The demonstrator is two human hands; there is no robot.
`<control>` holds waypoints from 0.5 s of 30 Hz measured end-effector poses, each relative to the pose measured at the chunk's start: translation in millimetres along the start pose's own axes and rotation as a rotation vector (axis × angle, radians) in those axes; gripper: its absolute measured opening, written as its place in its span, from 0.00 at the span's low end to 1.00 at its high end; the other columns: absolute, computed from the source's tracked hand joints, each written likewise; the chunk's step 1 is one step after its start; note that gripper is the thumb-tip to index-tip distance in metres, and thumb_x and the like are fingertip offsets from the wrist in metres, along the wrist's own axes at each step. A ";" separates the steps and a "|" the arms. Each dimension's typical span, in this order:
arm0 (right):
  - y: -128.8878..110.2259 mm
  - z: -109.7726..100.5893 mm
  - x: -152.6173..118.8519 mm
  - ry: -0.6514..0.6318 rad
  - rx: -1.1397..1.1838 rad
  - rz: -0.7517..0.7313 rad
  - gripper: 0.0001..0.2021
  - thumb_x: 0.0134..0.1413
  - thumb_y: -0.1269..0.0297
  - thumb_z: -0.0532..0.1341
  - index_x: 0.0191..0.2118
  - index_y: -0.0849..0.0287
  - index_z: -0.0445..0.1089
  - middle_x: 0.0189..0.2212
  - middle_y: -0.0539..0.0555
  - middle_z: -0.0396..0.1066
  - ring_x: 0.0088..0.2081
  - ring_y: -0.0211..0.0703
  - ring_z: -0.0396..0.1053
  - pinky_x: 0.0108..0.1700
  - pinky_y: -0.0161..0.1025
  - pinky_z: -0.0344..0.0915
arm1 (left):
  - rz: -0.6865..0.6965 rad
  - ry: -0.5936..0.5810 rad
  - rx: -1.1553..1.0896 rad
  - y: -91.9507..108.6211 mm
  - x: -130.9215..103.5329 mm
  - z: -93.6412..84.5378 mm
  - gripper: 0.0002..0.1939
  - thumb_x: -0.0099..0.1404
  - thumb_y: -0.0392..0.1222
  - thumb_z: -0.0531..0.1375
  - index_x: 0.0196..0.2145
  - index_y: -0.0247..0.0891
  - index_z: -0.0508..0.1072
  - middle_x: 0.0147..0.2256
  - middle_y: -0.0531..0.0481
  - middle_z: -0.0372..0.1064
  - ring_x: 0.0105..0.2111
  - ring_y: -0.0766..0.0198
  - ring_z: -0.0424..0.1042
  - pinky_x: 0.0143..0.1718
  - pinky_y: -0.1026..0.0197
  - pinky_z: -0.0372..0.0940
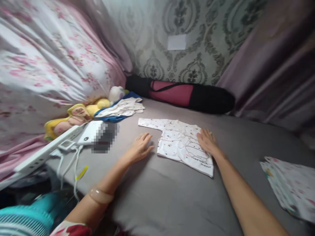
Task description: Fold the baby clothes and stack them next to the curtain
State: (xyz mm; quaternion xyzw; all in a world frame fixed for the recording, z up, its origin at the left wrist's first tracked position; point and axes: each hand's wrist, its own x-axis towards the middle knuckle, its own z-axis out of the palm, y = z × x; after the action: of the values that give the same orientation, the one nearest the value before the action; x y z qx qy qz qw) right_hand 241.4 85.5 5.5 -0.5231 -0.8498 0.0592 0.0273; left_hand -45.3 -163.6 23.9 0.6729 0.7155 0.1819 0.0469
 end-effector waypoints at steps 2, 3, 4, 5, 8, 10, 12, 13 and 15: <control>-6.3 -3.8 0.9 0.019 -0.021 -0.006 0.32 0.67 0.53 0.34 0.67 0.69 0.48 0.68 0.65 0.44 0.69 0.56 0.38 0.67 0.58 0.35 | -0.061 0.044 0.015 -7.0 -17.8 -7.7 0.27 0.70 0.53 0.49 0.61 0.36 0.59 0.61 0.35 0.56 0.60 0.49 0.56 0.60 0.45 0.54; -12.0 -5.5 -0.3 0.036 -0.028 -0.026 0.32 0.67 0.53 0.34 0.68 0.67 0.48 0.68 0.65 0.42 0.69 0.55 0.37 0.66 0.60 0.34 | -0.097 0.069 0.028 -11.0 -26.4 -11.0 0.27 0.70 0.53 0.49 0.61 0.37 0.60 0.59 0.36 0.57 0.59 0.49 0.57 0.59 0.45 0.55; -18.9 -6.7 -2.3 0.052 -0.029 -0.054 0.32 0.67 0.53 0.34 0.68 0.66 0.47 0.69 0.64 0.41 0.69 0.55 0.36 0.66 0.60 0.34 | -0.136 0.095 0.047 -15.1 -34.5 -14.0 0.26 0.70 0.53 0.49 0.60 0.37 0.61 0.58 0.37 0.59 0.57 0.49 0.59 0.58 0.46 0.56; -26.6 -7.2 -4.9 0.063 -0.025 -0.090 0.32 0.67 0.52 0.34 0.69 0.64 0.46 0.69 0.63 0.40 0.69 0.54 0.35 0.66 0.59 0.34 | -0.180 0.123 0.071 -19.4 -41.8 -16.9 0.25 0.69 0.52 0.49 0.59 0.37 0.62 0.56 0.37 0.61 0.55 0.50 0.60 0.56 0.46 0.58; -47.5 -4.0 -13.3 0.037 0.000 -0.170 0.31 0.67 0.51 0.33 0.69 0.59 0.45 0.70 0.60 0.38 0.69 0.52 0.34 0.67 0.58 0.36 | -0.350 0.223 0.174 -32.8 -59.7 -25.5 0.23 0.68 0.52 0.52 0.55 0.37 0.67 0.49 0.39 0.65 0.49 0.50 0.63 0.51 0.48 0.61; -55.4 0.5 -16.8 0.008 -0.003 -0.182 0.31 0.67 0.51 0.33 0.69 0.57 0.46 0.70 0.58 0.39 0.69 0.52 0.34 0.67 0.58 0.37 | -0.477 0.292 0.244 -41.8 -69.2 -31.4 0.22 0.67 0.51 0.54 0.54 0.38 0.69 0.45 0.39 0.65 0.46 0.50 0.63 0.49 0.48 0.61; -57.9 4.7 -17.9 -0.007 -0.016 -0.176 0.30 0.67 0.51 0.32 0.69 0.56 0.47 0.69 0.58 0.40 0.69 0.51 0.34 0.67 0.58 0.37 | -0.582 0.353 0.300 -49.8 -77.4 -37.3 0.22 0.66 0.51 0.54 0.53 0.38 0.71 0.44 0.39 0.65 0.45 0.49 0.63 0.48 0.48 0.61; -57.8 6.2 -17.8 -0.007 -0.023 -0.174 0.30 0.67 0.51 0.32 0.69 0.56 0.47 0.69 0.57 0.40 0.69 0.51 0.35 0.67 0.59 0.37 | -0.623 0.375 0.322 -53.1 -81.1 -39.9 0.22 0.66 0.51 0.54 0.53 0.37 0.71 0.44 0.39 0.64 0.45 0.49 0.63 0.49 0.48 0.60; -56.5 7.7 -17.0 -0.003 -0.030 -0.176 0.30 0.67 0.51 0.32 0.69 0.55 0.46 0.69 0.57 0.40 0.69 0.51 0.35 0.67 0.59 0.37 | -0.692 0.404 0.358 -58.3 -87.0 -44.3 0.23 0.66 0.51 0.54 0.52 0.36 0.71 0.44 0.38 0.63 0.46 0.48 0.62 0.50 0.47 0.59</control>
State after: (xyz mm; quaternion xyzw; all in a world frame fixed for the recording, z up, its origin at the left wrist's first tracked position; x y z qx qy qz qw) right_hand 198.2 44.6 5.4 -0.4466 -0.8933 0.0446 0.0234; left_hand -106.5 -259.3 30.7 0.3422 0.9138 0.1566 -0.1531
